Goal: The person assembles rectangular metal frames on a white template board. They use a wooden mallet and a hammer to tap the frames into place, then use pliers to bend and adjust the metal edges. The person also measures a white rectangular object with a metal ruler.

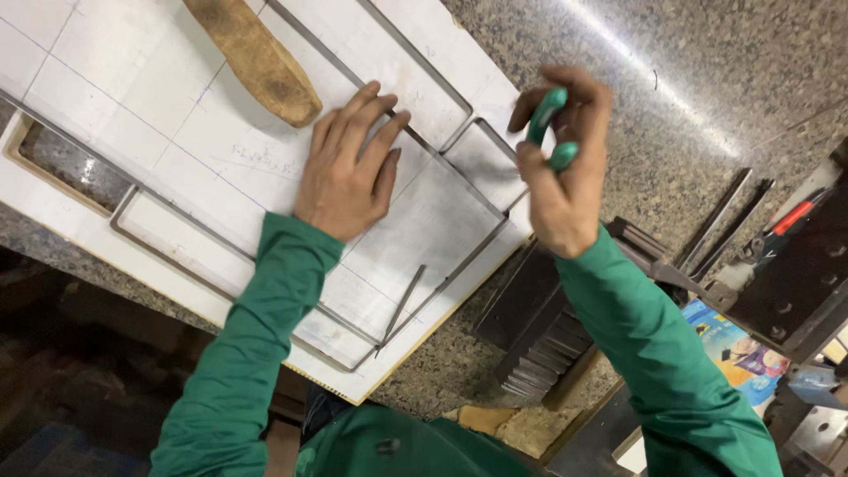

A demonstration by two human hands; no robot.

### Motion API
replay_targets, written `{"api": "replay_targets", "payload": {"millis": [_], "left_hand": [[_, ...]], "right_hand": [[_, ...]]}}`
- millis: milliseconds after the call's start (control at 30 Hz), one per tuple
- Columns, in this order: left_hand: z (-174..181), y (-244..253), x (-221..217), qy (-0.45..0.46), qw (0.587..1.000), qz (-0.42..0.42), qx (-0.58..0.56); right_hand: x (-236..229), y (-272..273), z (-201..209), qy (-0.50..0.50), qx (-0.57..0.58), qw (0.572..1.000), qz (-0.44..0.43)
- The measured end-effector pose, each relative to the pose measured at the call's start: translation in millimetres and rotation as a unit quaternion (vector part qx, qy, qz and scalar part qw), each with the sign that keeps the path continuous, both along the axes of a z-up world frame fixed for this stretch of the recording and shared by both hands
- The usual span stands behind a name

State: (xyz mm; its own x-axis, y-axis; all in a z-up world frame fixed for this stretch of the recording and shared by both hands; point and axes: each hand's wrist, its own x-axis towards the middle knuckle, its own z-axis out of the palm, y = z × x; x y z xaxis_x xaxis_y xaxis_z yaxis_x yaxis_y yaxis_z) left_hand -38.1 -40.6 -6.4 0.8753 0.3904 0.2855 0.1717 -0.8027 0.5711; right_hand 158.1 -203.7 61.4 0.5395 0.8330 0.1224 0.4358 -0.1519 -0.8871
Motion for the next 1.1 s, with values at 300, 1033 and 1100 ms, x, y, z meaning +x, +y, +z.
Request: {"api": "replay_targets", "payload": {"millis": [300, 1033, 1100], "left_hand": [[50.3, -89.8, -11.7, 0.196, 0.756, 0.099, -0.616], [27.4, -90.1, 1.9, 0.003, 0.866, 0.119, -0.485], [28.6, -80.1, 0.2, 0.048, 0.895, 0.096, -0.432]], "right_hand": [[-19.2, 1.8, 26.7, -0.042, 0.024, 0.955, 0.293], [-30.5, 15.1, 1.2, -0.139, 0.067, 0.915, 0.372], [-25.6, 15.7, 3.6, -0.080, 0.057, 0.917, 0.386]]}}
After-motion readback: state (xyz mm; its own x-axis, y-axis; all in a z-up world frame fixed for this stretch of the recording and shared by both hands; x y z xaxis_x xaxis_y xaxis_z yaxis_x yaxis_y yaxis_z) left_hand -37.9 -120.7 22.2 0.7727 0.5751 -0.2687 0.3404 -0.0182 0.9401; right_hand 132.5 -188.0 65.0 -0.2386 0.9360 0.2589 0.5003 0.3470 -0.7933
